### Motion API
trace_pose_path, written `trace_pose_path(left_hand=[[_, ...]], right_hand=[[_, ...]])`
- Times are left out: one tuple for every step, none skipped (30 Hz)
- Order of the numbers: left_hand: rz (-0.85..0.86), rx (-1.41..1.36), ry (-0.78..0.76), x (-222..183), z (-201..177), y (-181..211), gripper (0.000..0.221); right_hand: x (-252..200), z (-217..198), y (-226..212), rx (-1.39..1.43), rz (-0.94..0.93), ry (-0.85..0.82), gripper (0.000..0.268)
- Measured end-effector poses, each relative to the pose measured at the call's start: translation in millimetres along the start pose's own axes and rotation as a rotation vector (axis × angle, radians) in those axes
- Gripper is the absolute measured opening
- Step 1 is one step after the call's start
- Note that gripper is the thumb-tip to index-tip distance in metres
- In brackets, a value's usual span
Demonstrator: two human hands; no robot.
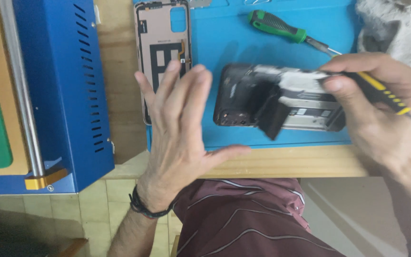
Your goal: The person is removing the internal cover of a smartphone by unscrewing several small screws and then prying the cover away from the chassis.
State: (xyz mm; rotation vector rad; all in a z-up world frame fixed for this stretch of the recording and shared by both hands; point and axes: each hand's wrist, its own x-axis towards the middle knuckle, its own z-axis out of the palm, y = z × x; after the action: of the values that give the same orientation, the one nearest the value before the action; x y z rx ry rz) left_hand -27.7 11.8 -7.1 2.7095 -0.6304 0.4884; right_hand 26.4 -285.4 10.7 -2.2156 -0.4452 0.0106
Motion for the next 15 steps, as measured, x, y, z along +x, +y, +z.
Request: trace_pose_path(left_hand=[[-0.109, -0.248, 0.096, -5.9, 1.8, 5.3, 0.114], [-0.216, -0.499, 0.190, -11.8, 3.7, 10.5, 0.123], [-0.205, -0.499, 0.195, -2.9, 4.4, 19.6, 0.123], [-0.257, -0.928, 0.208, 5.6, 5.1, 29.0, 0.106], [-0.306, -1.355, 0.207, 13.1, 5.1, 38.6, 0.090], [-0.297, -1.353, 0.205, 20.2, 6.0, 44.1, 0.090], [-0.232, -1.314, 0.134, 27.4, 8.2, 51.1, 0.091], [-0.168, -1.273, 0.064, 34.8, 11.5, 58.7, 0.093], [-0.162, -1.280, 0.053, 41.3, 10.8, 66.9, 0.093], [-0.224, -1.545, -0.045, 47.8, 10.6, 75.3, 0.079], [-0.291, -1.802, -0.149, 54.6, 10.6, 83.3, 0.067], [-0.287, -1.803, -0.161, 57.1, 12.8, 85.3, 0.067], [-0.348, -1.968, -0.172, 58.8, 15.2, 88.3, 0.084], [-0.413, -2.132, -0.183, 60.3, 18.1, 91.1, 0.103], [-0.421, -2.134, -0.195, 49.1, 36.2, 94.4, 0.103]], right_hand=[[-9.9, -0.1, 6.7, 0.100, 0.116, 0.145, 0.018], [-19.9, -0.2, 13.5, 0.204, 0.232, 0.288, 0.023], [-24.9, 8.2, 10.9, 0.202, 0.228, 0.298, 0.023], [-30.0, 16.8, 8.5, 0.369, 0.239, 0.468, 0.015], [-35.3, 26.5, 6.0, 0.540, 0.249, 0.634, 0.012], [-37.3, 34.1, -10.2, 0.542, 0.244, 0.641, 0.012], [-41.4, 40.5, -25.9, 0.670, 0.254, 0.643, 0.014], [-45.3, 46.8, -40.3, 0.800, 0.263, 0.643, 0.016], [-53.3, 49.6, -45.6, 0.796, 0.269, 0.656, 0.016], [-61.1, 52.5, -50.5, 0.904, 0.348, 0.639, 0.011], [-67.6, 55.8, -54.7, 1.017, 0.425, 0.621, 0.019], [-73.5, 56.4, -55.2, 1.018, 0.427, 0.632, 0.019], [-80.3, 56.5, -55.7, 1.000, 0.463, 0.618, 0.026], [-87.2, 57.1, -56.0, 0.983, 0.498, 0.603, 0.034], [-92.4, 56.6, -53.1, 0.983, 0.508, 0.610, 0.034]])
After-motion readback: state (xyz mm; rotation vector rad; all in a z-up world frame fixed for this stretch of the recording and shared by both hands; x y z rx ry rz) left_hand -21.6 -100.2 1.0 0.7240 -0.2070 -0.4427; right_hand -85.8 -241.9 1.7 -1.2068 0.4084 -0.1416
